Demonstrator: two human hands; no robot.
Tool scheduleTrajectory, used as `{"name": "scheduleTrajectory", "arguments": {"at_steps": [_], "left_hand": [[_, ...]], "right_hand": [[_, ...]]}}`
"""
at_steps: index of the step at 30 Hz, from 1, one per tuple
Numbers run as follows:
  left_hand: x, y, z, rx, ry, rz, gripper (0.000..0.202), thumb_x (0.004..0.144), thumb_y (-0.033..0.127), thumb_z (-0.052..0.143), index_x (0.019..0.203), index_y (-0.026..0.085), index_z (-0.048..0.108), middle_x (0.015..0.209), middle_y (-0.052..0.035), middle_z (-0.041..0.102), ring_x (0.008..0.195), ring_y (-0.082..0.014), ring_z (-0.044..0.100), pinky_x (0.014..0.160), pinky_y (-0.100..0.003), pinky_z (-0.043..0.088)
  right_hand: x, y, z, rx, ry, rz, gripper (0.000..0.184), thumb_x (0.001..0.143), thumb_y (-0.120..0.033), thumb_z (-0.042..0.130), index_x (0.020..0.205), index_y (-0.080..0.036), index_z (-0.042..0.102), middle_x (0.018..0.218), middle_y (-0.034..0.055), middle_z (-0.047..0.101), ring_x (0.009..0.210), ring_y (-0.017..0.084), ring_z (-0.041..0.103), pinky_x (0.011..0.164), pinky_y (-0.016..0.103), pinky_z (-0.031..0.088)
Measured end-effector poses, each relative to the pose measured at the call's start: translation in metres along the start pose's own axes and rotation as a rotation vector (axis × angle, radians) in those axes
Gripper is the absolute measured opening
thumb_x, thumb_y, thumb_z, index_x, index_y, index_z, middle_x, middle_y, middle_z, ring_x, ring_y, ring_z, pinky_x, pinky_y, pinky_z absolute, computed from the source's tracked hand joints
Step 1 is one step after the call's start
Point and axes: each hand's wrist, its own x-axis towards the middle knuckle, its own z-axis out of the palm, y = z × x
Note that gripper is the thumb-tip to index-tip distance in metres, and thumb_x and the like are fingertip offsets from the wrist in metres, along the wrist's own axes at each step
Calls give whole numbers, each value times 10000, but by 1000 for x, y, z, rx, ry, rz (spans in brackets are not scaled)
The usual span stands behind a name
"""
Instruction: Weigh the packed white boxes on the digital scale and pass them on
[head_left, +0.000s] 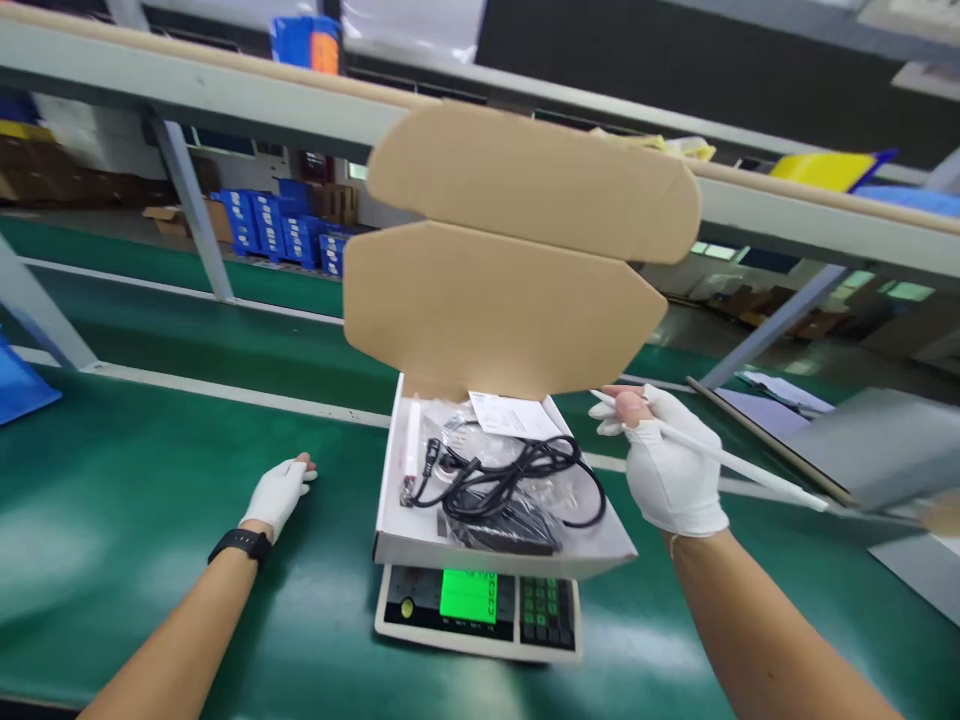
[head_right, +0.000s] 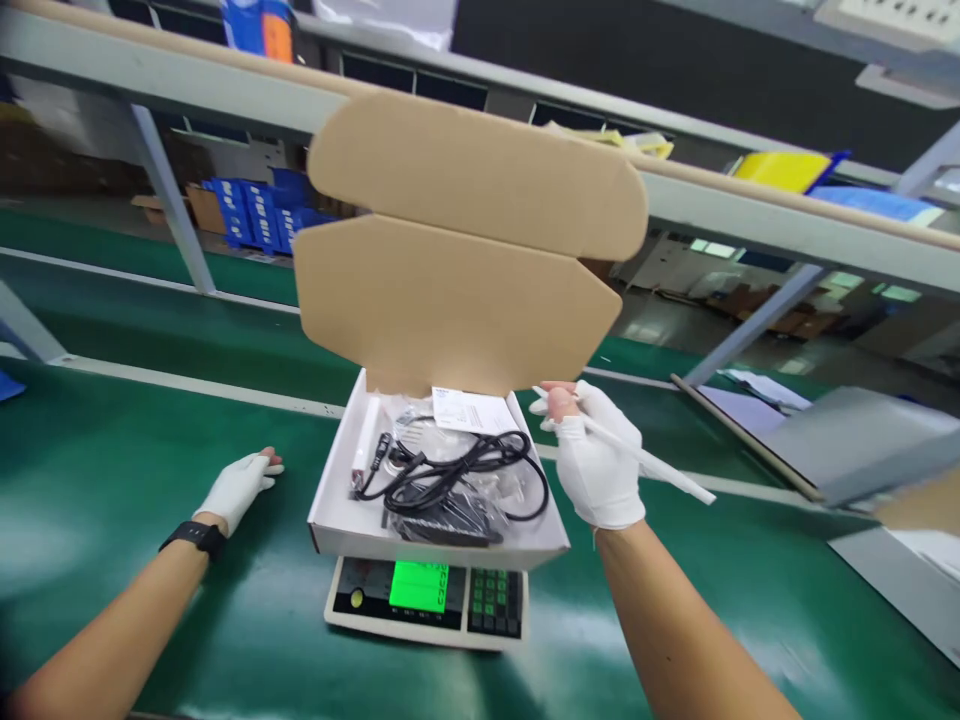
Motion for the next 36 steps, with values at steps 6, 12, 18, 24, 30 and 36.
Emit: {"name": "scheduleTrajectory", "arguments": {"at_steps": [6,12,18,24,30,36], "left_hand": [[7,87,23,-332,-168,151,546,818,591,487,1014,96,606,1027,-169,675,876,-220,635,843,-360,486],[14,158,54,-452,-286,254,658,739,729,513,971,115,565,1025,-155,658,873,-216,628,819,-347,479],[20,169,72,-510,-291,238,641,729,776,465,733,145,582,753,-100,662,739,-209,633,717,-323,502],[22,167,72,-545,-260,277,557,742,717,525,627,172,545,655,-54,636,692,-187,630,664,-282,505],[20,169,70,-540,-255,279,560,757,707,517,638,161,558,660,-69,650,665,-179,631,645,-277,505],[25,167,74,-538,-248,271,577,729,733,522,618,167,548,633,-59,630,648,-179,620,634,-280,498]], "right_hand": [[49,-62,99,-66,-552,-286,237,887,-379,510,894,-202,667,775,-2,662,703,159,619,615,233,455],[54,-64,186,-326,-662,-603,183,887,-280,502,778,-187,617,774,25,659,699,166,602,635,251,416],[34,-32,203,-391,-444,-685,197,894,-282,471,736,-188,543,718,47,635,656,182,585,638,272,399],[33,-28,210,-396,-390,-731,285,945,-305,432,715,-197,559,698,34,622,670,180,585,637,274,393],[31,-24,214,-357,-334,-765,286,947,-281,437,696,-192,541,680,26,610,661,166,578,652,260,402],[31,-25,214,-344,-292,-779,303,951,-285,424,679,-195,521,635,22,567,608,159,538,613,263,382]]}}
